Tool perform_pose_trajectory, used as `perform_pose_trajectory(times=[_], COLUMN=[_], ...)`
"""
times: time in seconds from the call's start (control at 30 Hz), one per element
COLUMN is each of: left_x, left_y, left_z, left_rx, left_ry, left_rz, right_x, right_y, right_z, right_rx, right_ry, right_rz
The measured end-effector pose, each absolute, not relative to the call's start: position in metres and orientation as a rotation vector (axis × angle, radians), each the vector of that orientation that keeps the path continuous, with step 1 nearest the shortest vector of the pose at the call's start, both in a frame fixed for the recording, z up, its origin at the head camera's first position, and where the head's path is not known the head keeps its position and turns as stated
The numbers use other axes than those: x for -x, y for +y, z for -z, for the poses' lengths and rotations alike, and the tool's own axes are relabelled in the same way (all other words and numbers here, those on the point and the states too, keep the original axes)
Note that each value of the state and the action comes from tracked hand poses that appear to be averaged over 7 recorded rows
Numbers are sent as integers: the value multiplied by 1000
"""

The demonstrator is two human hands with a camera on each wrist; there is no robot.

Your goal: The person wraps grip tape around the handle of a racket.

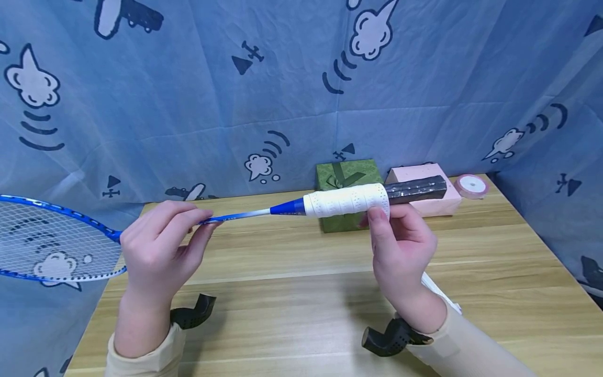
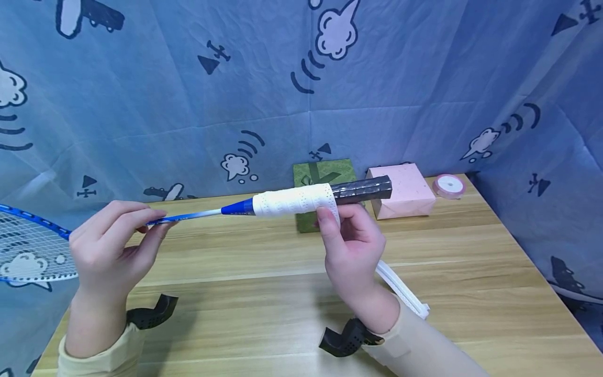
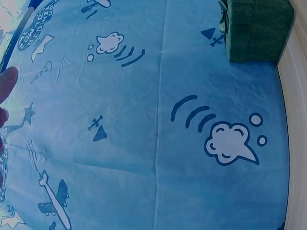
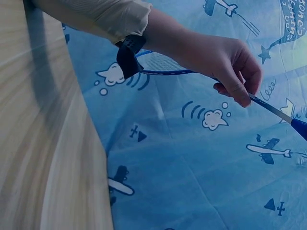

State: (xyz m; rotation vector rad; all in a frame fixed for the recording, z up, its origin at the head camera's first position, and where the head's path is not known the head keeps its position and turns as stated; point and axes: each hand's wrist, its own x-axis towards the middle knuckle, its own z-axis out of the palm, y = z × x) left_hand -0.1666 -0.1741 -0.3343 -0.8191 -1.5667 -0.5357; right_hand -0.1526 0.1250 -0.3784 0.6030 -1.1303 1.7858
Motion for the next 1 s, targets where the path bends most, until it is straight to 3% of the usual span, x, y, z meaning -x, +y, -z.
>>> perform_pose_trajectory(times=[0.27, 1.0], left_x=[167, 168], left_y=[-177, -171], left_z=[335, 331], left_rx=[689, 819], left_ry=[-1594, -1507], left_rz=[547, 454], right_x=[151, 152], right_y=[125, 126], right_z=[377, 372], right_rx=[-576, -615], right_ry=[-1155, -1055], right_rz=[-1800, -1928])
